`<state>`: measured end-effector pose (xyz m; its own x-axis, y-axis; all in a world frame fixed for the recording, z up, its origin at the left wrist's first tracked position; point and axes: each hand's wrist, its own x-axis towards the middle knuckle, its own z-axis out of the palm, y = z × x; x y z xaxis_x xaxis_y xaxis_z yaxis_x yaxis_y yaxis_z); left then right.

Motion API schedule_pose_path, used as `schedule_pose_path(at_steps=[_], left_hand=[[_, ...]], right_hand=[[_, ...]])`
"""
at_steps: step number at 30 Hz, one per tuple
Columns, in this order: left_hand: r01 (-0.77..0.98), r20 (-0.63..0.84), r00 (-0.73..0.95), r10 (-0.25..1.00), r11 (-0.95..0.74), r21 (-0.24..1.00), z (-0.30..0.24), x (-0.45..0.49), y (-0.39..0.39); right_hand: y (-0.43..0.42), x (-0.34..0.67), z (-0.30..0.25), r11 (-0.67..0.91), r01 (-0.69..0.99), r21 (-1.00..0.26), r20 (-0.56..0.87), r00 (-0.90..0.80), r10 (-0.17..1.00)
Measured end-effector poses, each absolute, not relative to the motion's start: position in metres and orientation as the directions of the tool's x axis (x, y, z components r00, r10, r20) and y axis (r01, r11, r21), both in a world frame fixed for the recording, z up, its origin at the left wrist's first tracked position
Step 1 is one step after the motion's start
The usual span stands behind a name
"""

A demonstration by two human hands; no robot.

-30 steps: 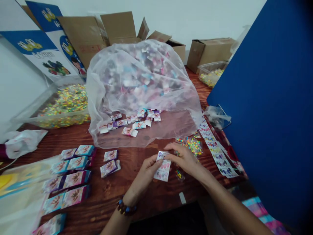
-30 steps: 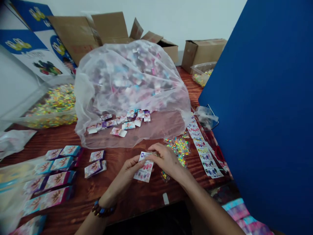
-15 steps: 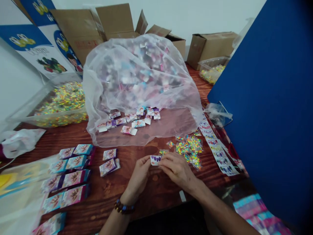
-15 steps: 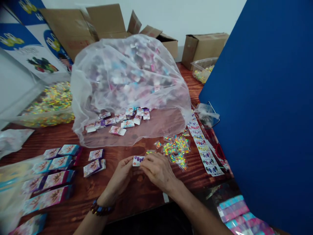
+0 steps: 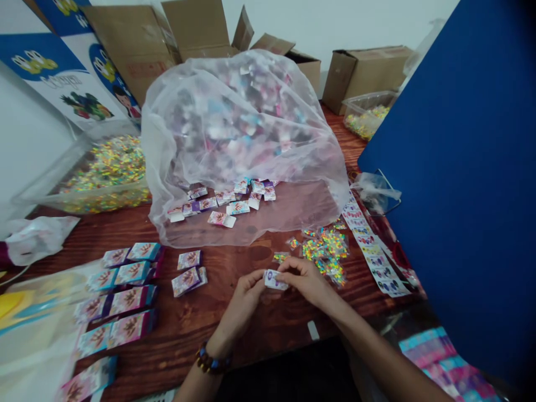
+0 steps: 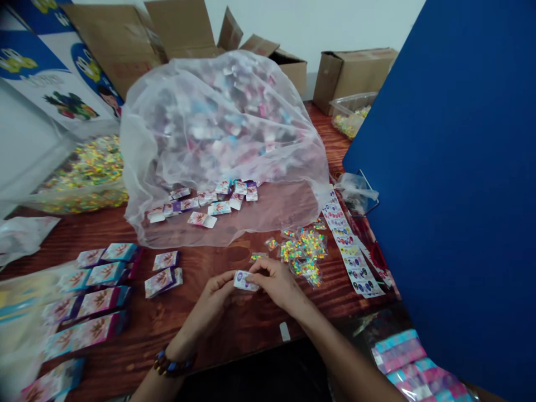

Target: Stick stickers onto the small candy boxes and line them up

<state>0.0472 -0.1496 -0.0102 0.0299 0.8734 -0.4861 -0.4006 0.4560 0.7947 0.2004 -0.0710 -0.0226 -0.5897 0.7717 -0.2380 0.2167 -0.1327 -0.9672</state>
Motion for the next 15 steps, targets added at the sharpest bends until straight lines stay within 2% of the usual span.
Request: schedule_pose_path(at_steps=[2,5,8,12,15], left_hand=[[-0.507,-0.467,0.062,0.882,0.431,0.747,-0.010,0.048,-0.151],[-0.568,-0.445,0.038,0.895,0.386,0.727,-0.011,0.050,-0.152],[-0.463,-0.449,0.004,0.894,0.399,0.791,-0.012,0.058,-0.150],[-0.334,-0.460,-0.053,0.886,0.419,0.845,-0.014,0.067,-0.149],[-0.314,-0.488,-0.076,0.869,0.444,0.839,-0.019,0.063,-0.153]], right_hand=[[-0.075,0.199,-0.025,-0.022,0.256,-0.966,-0.157,-0.521,0.839],[-0.076,0.197,-0.023,0.114,0.323,-0.940,-0.079,-0.529,0.845],[-0.073,0.201,-0.021,0.199,0.382,-0.903,-0.045,-0.543,0.838],[-0.070,0.228,-0.016,0.205,0.423,-0.883,-0.082,-0.569,0.819],[-0.074,0.259,-0.016,0.223,0.559,-0.798,-0.134,-0.526,0.840]])
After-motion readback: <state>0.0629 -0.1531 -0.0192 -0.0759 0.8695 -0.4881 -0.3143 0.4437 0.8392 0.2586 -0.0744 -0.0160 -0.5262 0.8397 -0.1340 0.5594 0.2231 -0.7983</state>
